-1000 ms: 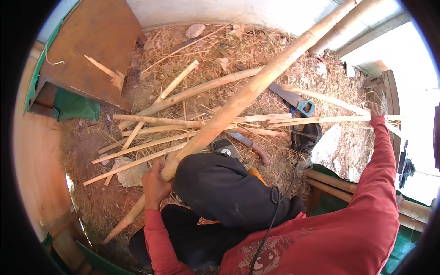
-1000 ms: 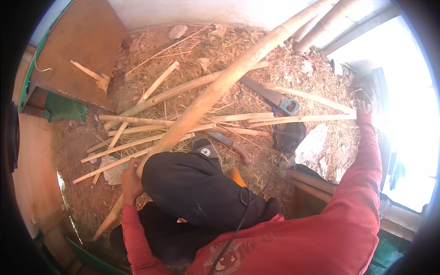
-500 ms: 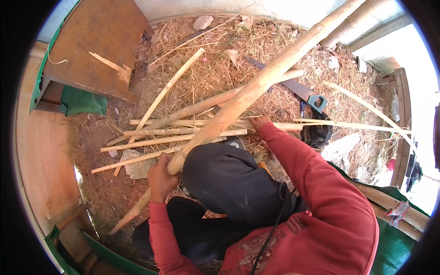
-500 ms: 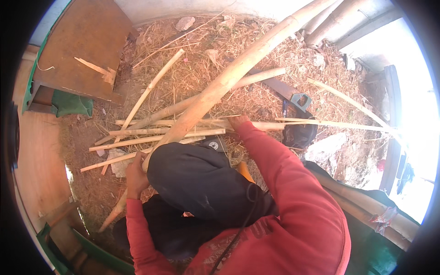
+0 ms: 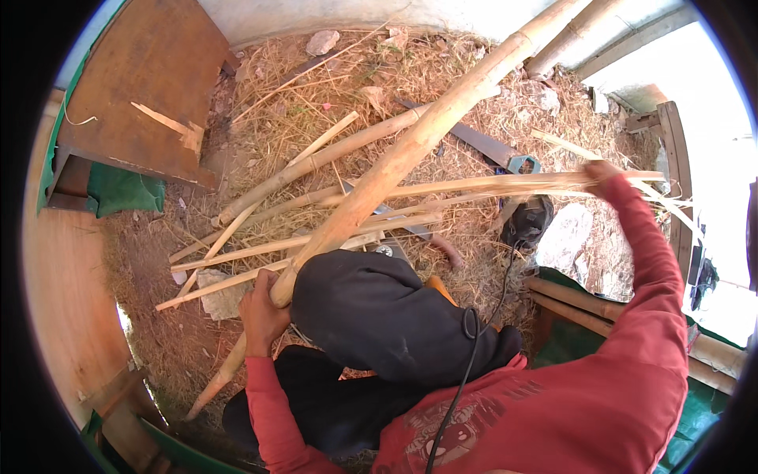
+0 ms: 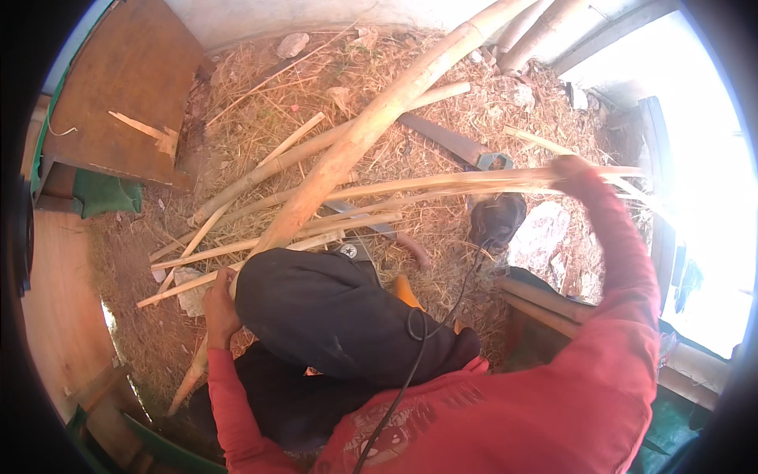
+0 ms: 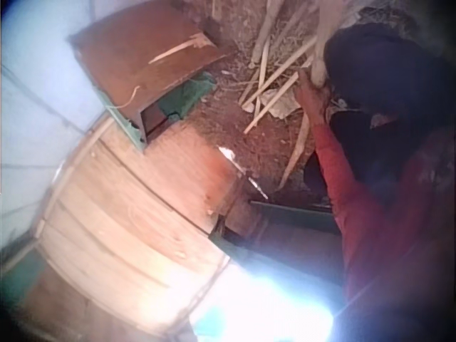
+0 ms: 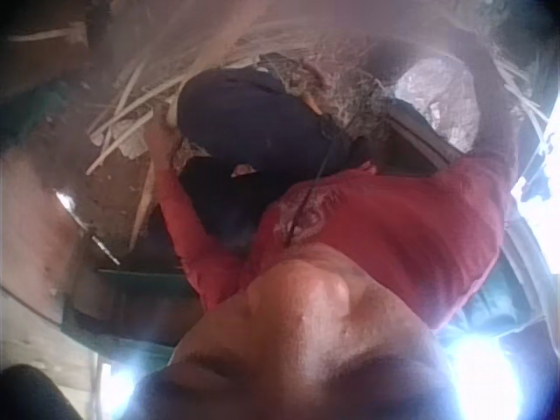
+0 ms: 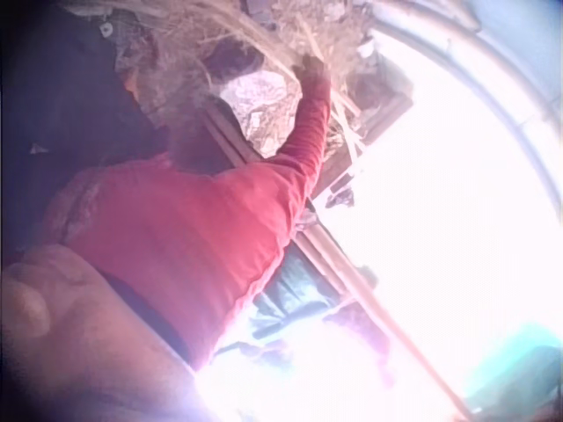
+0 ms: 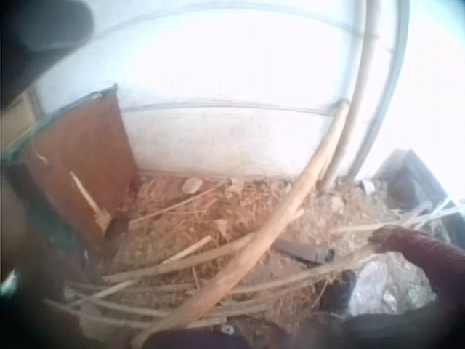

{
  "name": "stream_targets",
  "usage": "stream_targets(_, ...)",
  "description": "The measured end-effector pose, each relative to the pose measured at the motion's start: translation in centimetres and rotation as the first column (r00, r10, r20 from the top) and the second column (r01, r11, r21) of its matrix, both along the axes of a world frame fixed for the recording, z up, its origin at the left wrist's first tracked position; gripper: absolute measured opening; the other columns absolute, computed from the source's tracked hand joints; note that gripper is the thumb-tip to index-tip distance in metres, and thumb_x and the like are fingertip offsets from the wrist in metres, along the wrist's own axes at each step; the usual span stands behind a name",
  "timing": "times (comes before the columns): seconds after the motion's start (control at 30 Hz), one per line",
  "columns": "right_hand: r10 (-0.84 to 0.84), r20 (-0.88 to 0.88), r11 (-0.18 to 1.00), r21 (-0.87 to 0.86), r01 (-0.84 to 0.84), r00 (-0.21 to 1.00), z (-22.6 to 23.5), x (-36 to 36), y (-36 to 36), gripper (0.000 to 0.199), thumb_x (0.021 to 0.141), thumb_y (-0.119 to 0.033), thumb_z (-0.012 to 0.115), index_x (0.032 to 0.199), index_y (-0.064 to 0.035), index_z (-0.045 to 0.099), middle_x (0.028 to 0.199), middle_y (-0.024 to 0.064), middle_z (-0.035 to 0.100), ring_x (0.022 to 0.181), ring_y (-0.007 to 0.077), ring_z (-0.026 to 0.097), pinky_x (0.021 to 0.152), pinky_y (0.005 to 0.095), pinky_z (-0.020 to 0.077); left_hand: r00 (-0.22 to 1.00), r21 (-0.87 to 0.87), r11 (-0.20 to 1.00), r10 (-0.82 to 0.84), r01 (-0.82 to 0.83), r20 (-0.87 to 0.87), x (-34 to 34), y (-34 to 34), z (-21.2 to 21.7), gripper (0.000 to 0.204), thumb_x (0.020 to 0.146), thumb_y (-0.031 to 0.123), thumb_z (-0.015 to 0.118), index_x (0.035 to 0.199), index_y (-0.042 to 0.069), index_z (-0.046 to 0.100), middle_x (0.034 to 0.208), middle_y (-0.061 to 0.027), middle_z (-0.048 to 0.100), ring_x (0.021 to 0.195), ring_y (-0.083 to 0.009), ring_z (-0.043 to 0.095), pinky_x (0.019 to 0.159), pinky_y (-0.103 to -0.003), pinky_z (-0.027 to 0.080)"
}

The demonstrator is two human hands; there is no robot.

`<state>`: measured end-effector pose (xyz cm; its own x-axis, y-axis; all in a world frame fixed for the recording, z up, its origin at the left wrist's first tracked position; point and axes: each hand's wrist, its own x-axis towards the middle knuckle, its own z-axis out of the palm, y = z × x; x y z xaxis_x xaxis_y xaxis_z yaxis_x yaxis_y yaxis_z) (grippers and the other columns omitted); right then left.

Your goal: The person sits on the ground and uses a knife to shave the bark off a long wooden stick. They rotate the stick to remove the outer layer and then use a hand saw to cut the stick.

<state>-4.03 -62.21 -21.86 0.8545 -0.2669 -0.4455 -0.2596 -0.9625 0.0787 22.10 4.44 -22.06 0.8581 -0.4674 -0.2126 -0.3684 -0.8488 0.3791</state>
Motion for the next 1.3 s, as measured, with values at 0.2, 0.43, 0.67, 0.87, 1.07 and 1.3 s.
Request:
stream_targets(0.2, -0.326, 0.127, 0.751, -0.568, 0.338, 0.937, 1.4, -6.0, -11.9, 0.03, 0.084, -0.021, 0.065, 0.11, -0.005, 0.061, 0.098, 0.0155, 0.065, 0.093, 0.033, 0.063, 0.082, 0.0408, 0.0523, 0.999, 0.028, 0.999, 0.02, -0.02, -0.03, 0.2, -0.4, 0.2, 0.047, 0.065, 0.033, 0.082, 0.092, 0.012, 0.05, 0.074, -0.0132, 0.066, 0.071, -0.0404, 0.062, 0.061, -0.047, 0.045)
stream_targets(0.43, -0.529, 0.19, 0.849, 0.097, 0.52, 0.827, -14.8, 8.4, 0.4, 0.039, 0.082, -0.008, 0.058, 0.12, -0.0153, 0.061, 0.103, 0.0176, 0.067, 0.095, 0.0352, 0.065, 0.086, 0.0424, 0.0524, 0.996, -0.089, 0.995, 0.047, -0.054, -0.078, 0.2, -1.2, 0.7, 0.042, 0.067, 0.028, 0.081, 0.091, 0.012, 0.051, 0.071, -0.0125, 0.065, 0.07, -0.0385, 0.064, 0.06, -0.042, 0.046)
stream_targets(0.67, -0.55, -0.057, 0.821, -0.221, 0.527, 0.833, -28.9, 6.0, 3.1, 0.057, 0.078, -0.036, 0.071, 0.127, -0.016, 0.051, 0.14, 0.0151, 0.046, 0.13, 0.0322, 0.043, 0.106, 0.0522, 0.0326, 0.994, -0.138, 0.986, 0.08, -0.09, -0.075, 0.0, 0.1, -0.4, 0.038, 0.064, 0.019, 0.08, 0.091, 0.013, 0.054, 0.071, -0.0116, 0.065, 0.068, -0.0369, 0.064, 0.059, -0.043, 0.049)
stream_targets(0.87, -0.57, 0.008, 0.801, -0.218, 0.558, 0.822, -25.4, 5.9, 4.1, 0.048, 0.082, -0.025, 0.063, 0.129, -0.0198, 0.053, 0.139, 0.0077, 0.043, 0.131, 0.0294, 0.037, 0.105, 0.0515, 0.0291, 0.998, -0.101, 0.993, 0.057, -0.057, -0.001, 0.0, 0.0, -0.2, 0.037, 0.063, 0.014, 0.076, 0.092, 0.014, 0.054, 0.07, -0.0113, 0.065, 0.067, -0.0366, 0.064, 0.058, -0.044, 0.049)
stream_targets(1.07, -0.554, -0.17, 0.828, -0.219, 0.517, 0.815, -26.5, 7.5, 1.1, 0.059, 0.078, -0.024, 0.066, 0.132, -0.0052, 0.05, 0.142, 0.0091, 0.04, 0.132, 0.027, 0.036, 0.11, 0.0459, 0.0272, 0.999, -0.085, 0.996, 0.037, -0.036, 0.013, 0.3, 0.0, -0.4, 0.04, 0.061, 0.016, 0.078, 0.093, 0.014, 0.053, 0.071, -0.0087, 0.065, 0.067, -0.0353, 0.064, 0.058, -0.043, 0.048)
stream_targets(1.3, -0.641, -0.042, 0.746, -0.267, 0.609, 0.766, -25.2, 9.5, 5.3, 0.091, 0.073, -0.064, 0.066, 0.136, -0.0008, 0.046, 0.145, 0.0148, 0.039, 0.138, 0.0307, 0.03, 0.112, 0.0507, 0.0202, 0.999, -0.093, 0.995, 0.047, -0.046, 0.012, 0.0, 0.1, -0.5, 0.04, 0.062, 0.017, 0.079, 0.092, 0.014, 0.053, 0.07, -0.0071, 0.064, 0.065, -0.0342, 0.064, 0.057, -0.042, 0.047)
